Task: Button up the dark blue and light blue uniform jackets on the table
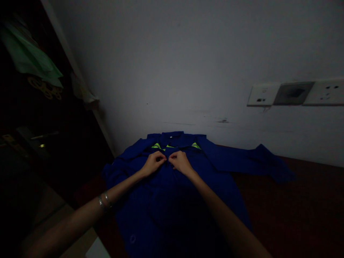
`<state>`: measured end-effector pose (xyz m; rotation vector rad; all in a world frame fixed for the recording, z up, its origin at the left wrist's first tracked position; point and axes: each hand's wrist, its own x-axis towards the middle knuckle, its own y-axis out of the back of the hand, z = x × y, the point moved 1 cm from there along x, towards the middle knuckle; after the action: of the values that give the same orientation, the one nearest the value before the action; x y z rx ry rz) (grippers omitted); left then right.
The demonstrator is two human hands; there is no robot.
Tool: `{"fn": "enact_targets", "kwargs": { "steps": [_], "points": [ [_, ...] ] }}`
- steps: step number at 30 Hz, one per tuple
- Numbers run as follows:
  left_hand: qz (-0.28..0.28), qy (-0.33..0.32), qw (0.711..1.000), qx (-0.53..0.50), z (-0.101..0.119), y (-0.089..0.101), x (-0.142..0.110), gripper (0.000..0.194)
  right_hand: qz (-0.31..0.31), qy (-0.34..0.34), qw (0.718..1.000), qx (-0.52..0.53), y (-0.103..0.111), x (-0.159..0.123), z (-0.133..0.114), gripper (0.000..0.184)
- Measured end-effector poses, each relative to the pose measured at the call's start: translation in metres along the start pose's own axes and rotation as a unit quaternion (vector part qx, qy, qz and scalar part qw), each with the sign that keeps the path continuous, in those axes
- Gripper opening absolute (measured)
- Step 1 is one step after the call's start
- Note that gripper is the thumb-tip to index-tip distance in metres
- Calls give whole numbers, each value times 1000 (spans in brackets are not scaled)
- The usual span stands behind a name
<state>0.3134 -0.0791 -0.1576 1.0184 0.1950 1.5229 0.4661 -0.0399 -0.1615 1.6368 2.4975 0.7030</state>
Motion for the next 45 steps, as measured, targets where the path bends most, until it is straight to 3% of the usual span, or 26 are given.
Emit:
{"fn": "enact_targets", "kwargs": {
  "steps": [8,13,20,23,28,30,34,37,41,45],
  "points": [
    [3,3,1000,-7,0,0,-1,9,-5,46,994,-100,3,-2,-4,24],
    [10,4,1000,-25,0,0,-2,9,10,110,972,-206,6,-4,-11,24],
    [32,6,999,-35,-1,2,-3,9,27,94,961,-259,13,-2,-13,25],
    [62,46,996,-41,-13,6,-2,9,44,69,965,-249,23,1,-7,24],
    [92,167,975,-110,-36,18,-1,18,68,37,970,-230,35,5,-1,24],
    [92,180,971,-127,-38,24,-3,21,82,34,968,-233,37,5,0,24],
    [52,163,978,-120,-21,35,-15,27,98,45,966,-237,39,5,-1,26],
    [-38,182,977,-108,1,35,-30,31,104,52,963,-242,39,5,-5,26],
    [-132,226,953,-154,20,22,-47,31,116,84,957,-253,41,3,-16,25],
    [-110,258,934,-220,22,8,-56,29,122,108,953,-256,44,-3,-29,26]
  ]
}}
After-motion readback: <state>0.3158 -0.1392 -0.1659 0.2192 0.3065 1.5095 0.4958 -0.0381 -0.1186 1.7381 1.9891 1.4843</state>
